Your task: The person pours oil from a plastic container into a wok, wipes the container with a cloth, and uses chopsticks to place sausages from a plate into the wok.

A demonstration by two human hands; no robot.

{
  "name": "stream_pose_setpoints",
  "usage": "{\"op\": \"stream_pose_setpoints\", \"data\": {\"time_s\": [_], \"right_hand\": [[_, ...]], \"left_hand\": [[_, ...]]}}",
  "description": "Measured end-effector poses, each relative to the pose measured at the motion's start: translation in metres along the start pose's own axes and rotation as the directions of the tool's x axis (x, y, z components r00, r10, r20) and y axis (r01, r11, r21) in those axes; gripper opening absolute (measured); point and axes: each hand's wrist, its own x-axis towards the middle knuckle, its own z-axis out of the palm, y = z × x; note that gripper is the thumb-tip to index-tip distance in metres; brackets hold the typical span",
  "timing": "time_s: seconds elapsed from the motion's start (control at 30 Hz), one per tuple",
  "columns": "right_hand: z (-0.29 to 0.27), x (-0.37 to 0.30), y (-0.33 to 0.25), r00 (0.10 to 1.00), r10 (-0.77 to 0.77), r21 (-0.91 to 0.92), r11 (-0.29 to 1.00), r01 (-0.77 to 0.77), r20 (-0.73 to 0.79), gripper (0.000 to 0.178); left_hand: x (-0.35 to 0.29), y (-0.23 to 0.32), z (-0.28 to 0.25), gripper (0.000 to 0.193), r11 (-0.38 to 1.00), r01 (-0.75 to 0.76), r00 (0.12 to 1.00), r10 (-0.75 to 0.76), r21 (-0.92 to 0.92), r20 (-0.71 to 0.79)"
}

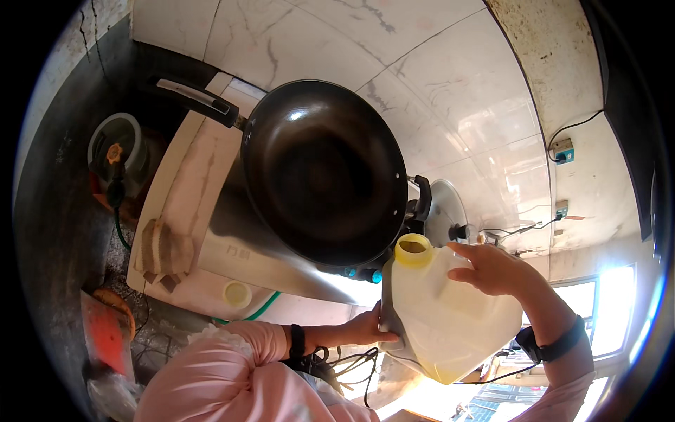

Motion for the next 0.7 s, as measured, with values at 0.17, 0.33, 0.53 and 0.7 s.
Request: {"op": "stream_pose_setpoints", "data": {"time_s": [0.17,0.33,0.53,0.7], "right_hand": [[-0.008,0.004,-0.009,0.994,0.067,-0.031,0.997,-0.065,0.084,0.054],[-0.005,0.008,-0.004,0.998,0.006,-0.071,0.997,-0.002,0.062,0.053],[-0.008,0.011,-0.011,0.993,0.044,-0.072,0.997,-0.036,0.106,0.054],[-0.004,0.013,-0.007,0.994,0.033,-0.083,0.996,-0.025,0.1,0.06]], "left_hand": [[0.001,-0.001,0.005,0.074,0.999,0.008,1.0,-0.008,-0.053,0.005],[0.0,0.006,0.008,0.073,0.993,0.01,1.0,-0.01,-0.118,0.002],[-0.002,0.005,0.01,0.071,0.989,-0.022,1.0,0.022,-0.146,0.0],[-0.001,0.007,0.005,0.102,0.995,-0.036,0.997,0.042,-0.097,0.063]]}}
